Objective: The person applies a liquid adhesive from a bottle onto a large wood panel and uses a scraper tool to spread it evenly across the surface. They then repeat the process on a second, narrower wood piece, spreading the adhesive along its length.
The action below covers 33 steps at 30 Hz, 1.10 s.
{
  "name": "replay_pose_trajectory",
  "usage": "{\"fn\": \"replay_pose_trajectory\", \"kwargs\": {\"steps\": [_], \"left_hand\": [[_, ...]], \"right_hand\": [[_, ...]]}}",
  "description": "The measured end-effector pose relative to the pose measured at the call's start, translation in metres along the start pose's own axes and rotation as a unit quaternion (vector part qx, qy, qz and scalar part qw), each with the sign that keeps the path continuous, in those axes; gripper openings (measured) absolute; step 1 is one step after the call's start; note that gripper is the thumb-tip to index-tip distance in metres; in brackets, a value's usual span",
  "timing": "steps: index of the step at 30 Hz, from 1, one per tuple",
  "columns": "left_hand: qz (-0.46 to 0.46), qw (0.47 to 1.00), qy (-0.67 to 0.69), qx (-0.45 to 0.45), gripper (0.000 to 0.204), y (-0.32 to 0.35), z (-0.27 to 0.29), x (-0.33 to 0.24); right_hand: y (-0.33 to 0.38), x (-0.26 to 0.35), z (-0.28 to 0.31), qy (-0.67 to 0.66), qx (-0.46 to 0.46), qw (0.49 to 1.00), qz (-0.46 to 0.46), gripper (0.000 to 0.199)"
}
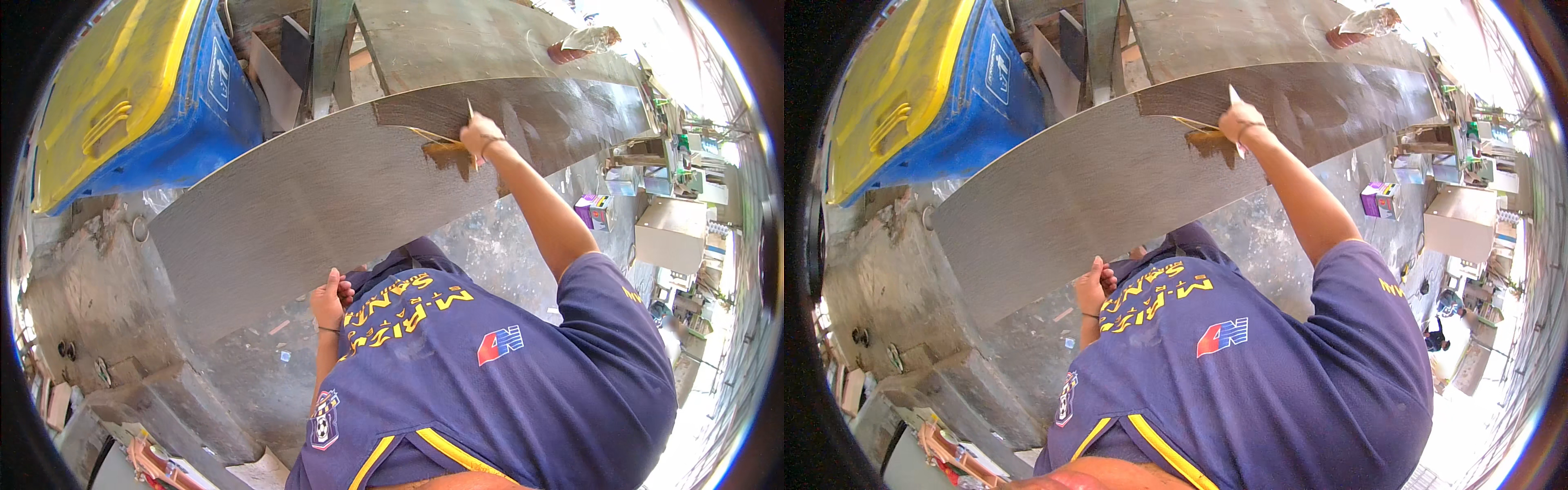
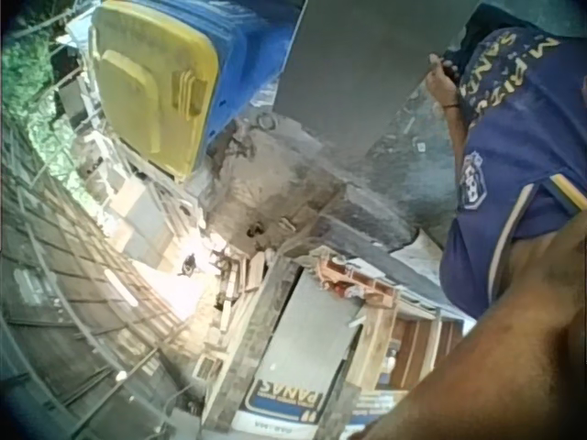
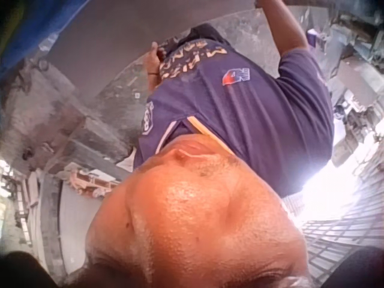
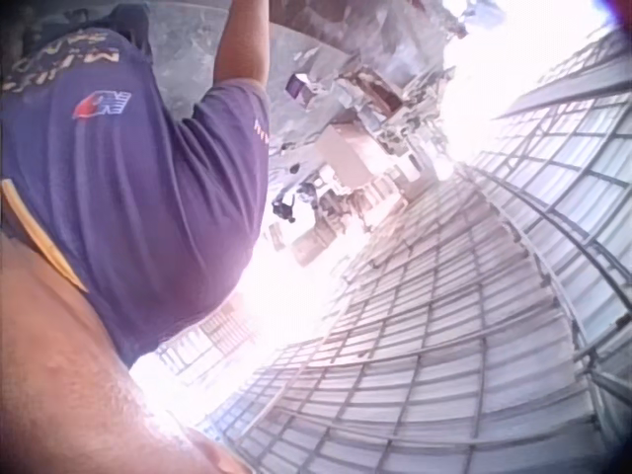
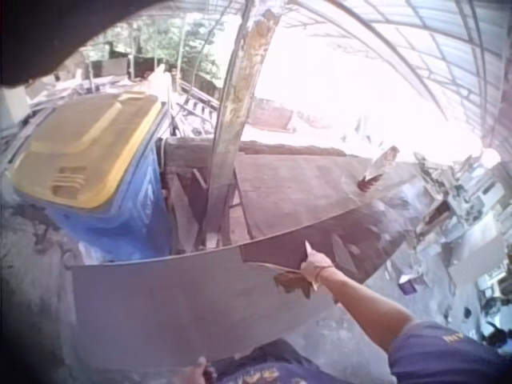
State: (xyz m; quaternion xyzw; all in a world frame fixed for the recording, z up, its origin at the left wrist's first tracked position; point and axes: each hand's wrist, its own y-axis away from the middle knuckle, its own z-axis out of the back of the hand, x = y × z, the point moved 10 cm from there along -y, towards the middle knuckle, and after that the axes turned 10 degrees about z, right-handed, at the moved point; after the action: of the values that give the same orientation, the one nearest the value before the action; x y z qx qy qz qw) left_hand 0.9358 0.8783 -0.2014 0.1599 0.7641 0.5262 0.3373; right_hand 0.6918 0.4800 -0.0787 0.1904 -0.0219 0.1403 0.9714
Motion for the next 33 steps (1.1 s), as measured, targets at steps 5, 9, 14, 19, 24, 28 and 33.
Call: {"fn": "replay_pose_trajectory", "kwargs": {"steps": [5, 9, 14, 19, 24, 28, 33], "left_hand": [[0.009, 1.000, -0.015, 0.005, 0.038, -0.003, 0.005, 0.004], [-0.014, 0.996, -0.089, -0.023, 0.044, 0.005, 0.001, -0.010], [-0.033, 0.995, -0.084, -0.036, 0.051, 0.008, 0.003, -0.018], [-0.044, 0.993, -0.106, -0.022, 0.052, 0.001, 0.001, -0.016], [-0.031, 0.994, -0.100, -0.018, 0.051, 0.001, 0.001, -0.015], [-0.032, 0.996, -0.081, -0.003, 0.049, 0.002, 0.000, -0.016], [-0.006, 0.998, -0.058, 0.021, 0.046, -0.006, 0.001, -0.007]], "right_hand": [[-0.030, 0.081, -0.009, -0.079, -0.079, 0.994, -0.015, 0.035], [-0.064, 0.232, 0.000, -0.012, -0.001, 0.991, 0.134, 0.032], [-0.049, 0.225, 0.039, -0.170, -0.004, 0.977, 0.124, 0.035], [0.041, 0.144, 0.033, -0.073, -0.097, 0.981, 0.152, 0.038], [0.114, 0.166, -0.063, 0.179, -0.014, 0.951, 0.253, 0.050], [0.079, 0.080, -0.017, -0.024, 0.005, 0.995, 0.095, 0.050], [0.075, 0.046, -0.035, -0.280, 0.055, 0.945, -0.159, 0.072]]}}
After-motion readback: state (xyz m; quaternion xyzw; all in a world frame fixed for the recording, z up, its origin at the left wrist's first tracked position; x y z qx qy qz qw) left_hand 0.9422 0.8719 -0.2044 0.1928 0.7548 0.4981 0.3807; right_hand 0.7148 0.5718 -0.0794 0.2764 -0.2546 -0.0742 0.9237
